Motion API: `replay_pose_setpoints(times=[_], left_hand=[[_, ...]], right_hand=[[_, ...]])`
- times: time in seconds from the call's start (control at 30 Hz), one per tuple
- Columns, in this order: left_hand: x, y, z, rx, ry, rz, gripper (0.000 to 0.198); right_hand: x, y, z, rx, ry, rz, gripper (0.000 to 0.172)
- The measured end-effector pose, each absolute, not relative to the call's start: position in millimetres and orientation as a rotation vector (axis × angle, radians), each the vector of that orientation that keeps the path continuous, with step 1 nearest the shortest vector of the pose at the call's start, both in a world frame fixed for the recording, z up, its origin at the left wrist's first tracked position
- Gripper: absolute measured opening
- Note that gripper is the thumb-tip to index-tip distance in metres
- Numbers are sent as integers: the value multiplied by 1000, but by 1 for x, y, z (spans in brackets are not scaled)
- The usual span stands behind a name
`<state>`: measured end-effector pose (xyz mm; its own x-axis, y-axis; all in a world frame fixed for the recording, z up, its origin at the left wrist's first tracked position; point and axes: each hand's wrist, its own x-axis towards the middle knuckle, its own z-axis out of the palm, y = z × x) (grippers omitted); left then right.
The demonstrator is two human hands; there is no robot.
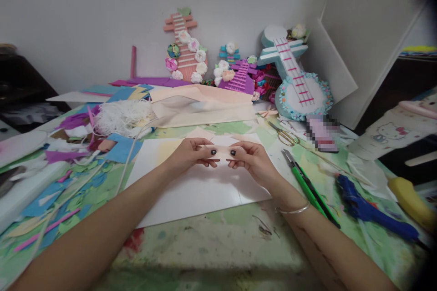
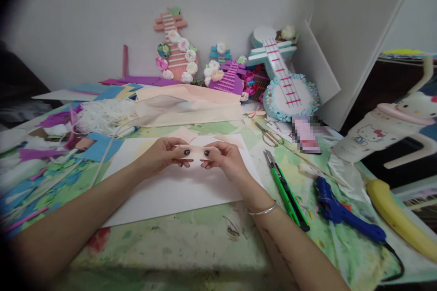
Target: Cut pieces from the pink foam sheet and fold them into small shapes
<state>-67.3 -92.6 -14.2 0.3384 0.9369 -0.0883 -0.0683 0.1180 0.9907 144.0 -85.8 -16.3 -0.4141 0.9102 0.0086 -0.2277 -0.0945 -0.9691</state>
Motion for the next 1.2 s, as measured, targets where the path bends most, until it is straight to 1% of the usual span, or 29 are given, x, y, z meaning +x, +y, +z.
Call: replay_pose_setpoints(times=[0.13,0.33,0.5,0.6,0.73,1.07,1.2], left_hand=[[-67,-94,-12,1173,920,969,35],[-69,-92,-16,1134,805,1002,31],[-70,-92,-18,1048,722,1029,21],[-68,-94,-16,1029,701,1044,15],[-66,-95,-13,1014,697,1054,11],[-63,-96,-12,959,686,1035,8],[-64,-96,-12,935,632,1036,14]], right_hand=[[146,-84,-17,-769,-1211,1699,21],[146,-83,-17,-773,-1157,1726,18],[146,-85,-14,-730,-1120,1775,13],[145,-85,-14,-721,-1104,1798,13],[145,-84,-15,-736,-1100,1792,12],[144,-83,-21,-699,-1030,1880,13],[145,-84,-20,-651,-983,1920,15]])
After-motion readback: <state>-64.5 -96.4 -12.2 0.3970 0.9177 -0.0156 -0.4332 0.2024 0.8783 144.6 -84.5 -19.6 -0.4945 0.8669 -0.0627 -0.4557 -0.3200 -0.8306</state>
